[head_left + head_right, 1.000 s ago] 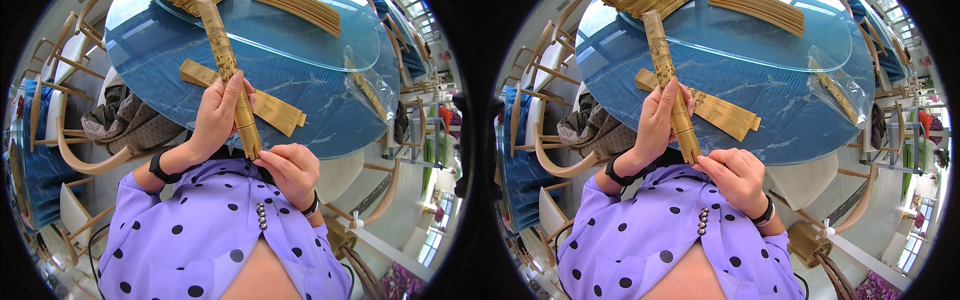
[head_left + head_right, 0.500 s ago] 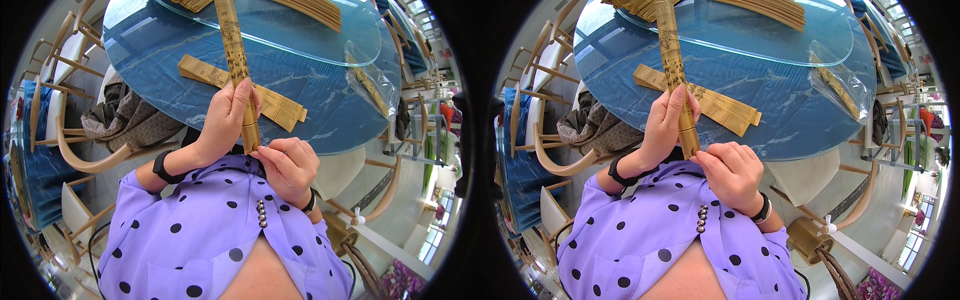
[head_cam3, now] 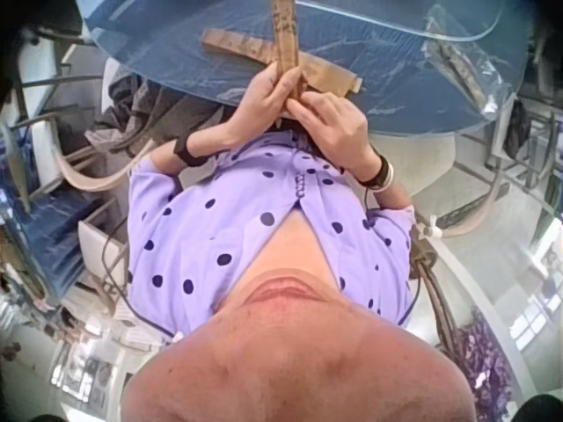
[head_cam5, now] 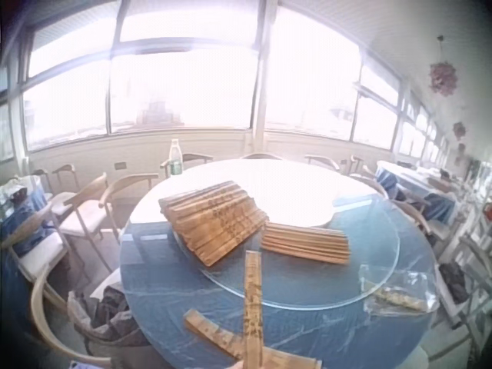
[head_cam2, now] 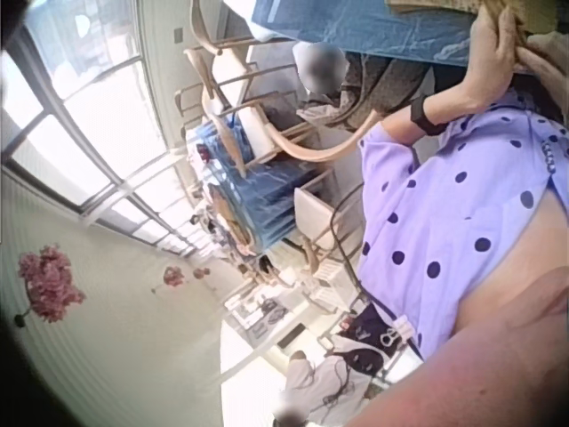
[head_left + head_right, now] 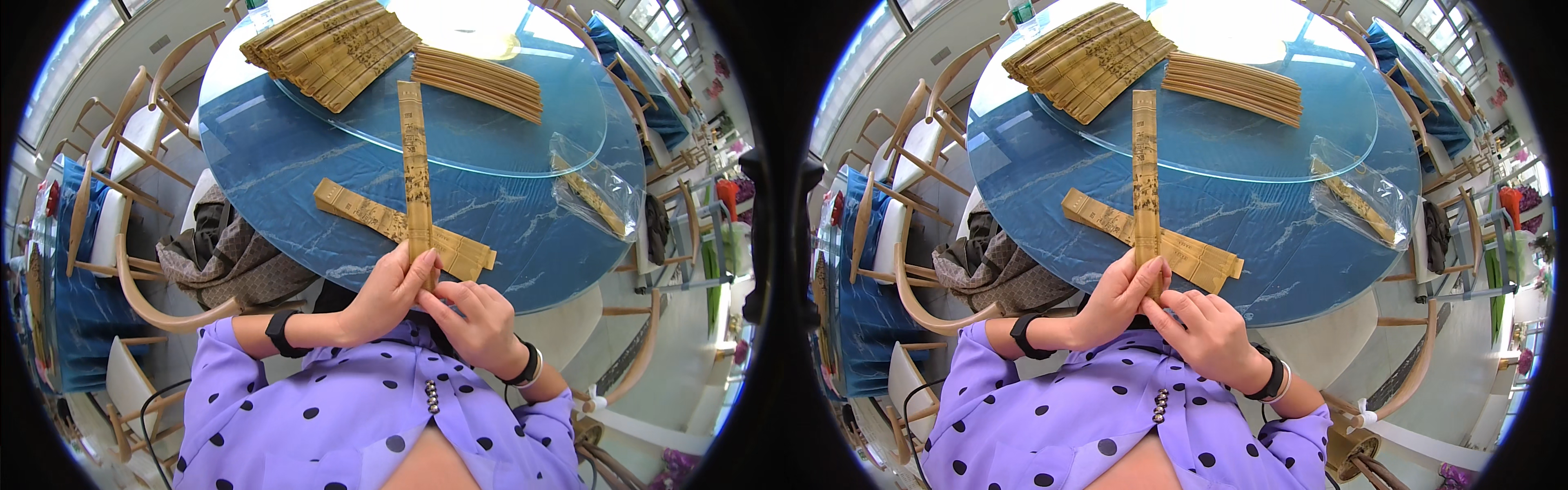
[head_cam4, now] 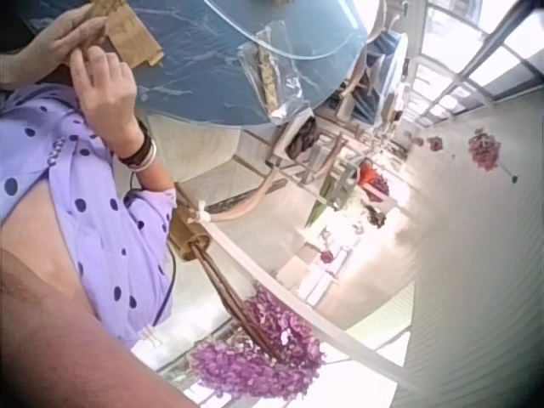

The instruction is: The person repeatedly picks up flat bamboo strips and thin bamboo rods from a glass table, inserts the rods into slots on the strips, and places the assembled units back on the table. The process is repeated multiple times with different strips and rods.

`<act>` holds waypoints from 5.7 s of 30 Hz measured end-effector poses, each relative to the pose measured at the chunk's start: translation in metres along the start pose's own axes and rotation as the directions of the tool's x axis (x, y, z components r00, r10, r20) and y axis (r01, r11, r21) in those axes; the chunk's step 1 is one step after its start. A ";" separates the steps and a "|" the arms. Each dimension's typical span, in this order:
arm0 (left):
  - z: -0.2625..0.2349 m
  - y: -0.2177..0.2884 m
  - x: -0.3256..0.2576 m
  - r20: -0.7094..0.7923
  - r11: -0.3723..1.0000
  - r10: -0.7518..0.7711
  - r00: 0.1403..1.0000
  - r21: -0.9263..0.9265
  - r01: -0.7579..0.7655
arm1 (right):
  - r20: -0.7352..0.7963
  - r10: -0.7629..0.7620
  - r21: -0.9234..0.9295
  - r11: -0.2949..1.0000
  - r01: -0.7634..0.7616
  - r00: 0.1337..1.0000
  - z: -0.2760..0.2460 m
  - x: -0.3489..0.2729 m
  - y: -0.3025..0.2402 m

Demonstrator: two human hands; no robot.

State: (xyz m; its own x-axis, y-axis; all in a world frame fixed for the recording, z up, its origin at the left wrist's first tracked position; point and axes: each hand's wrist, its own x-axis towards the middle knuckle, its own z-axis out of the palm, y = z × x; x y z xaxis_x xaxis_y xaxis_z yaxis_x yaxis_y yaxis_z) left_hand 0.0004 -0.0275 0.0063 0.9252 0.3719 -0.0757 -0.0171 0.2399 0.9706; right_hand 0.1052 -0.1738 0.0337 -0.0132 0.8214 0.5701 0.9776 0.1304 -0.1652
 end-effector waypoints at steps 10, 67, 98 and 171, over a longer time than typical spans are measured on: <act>-0.124 0.107 0.115 -0.152 0.650 0.472 0.869 0.726 -0.226 | 0.144 0.063 -0.046 0.997 -0.057 0.988 -0.038 0.035 0.078; -0.017 0.005 0.056 0.662 0.033 0.210 0.720 0.731 -0.682 | 0.280 0.257 -0.412 0.903 -0.126 0.925 0.018 0.069 0.260; -0.025 -0.001 0.021 0.636 0.273 0.172 0.752 0.703 -0.657 | 0.614 0.618 0.734 -0.217 -0.643 0.491 -0.009 -0.028 0.019; -0.040 0.007 0.038 0.706 -0.083 0.300 0.641 0.689 -0.720 | 0.334 0.697 0.712 0.254 -0.655 0.634 -0.018 -0.041 0.038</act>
State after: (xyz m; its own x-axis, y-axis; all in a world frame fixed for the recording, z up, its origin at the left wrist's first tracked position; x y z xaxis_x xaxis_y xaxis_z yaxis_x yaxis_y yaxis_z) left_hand 0.0204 0.0236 0.0008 0.8560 -0.3227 0.4038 -0.4033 -0.9056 0.1313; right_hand 0.1469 -0.2121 0.0187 0.6031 0.7974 -0.0226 0.1074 -0.1093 -0.9882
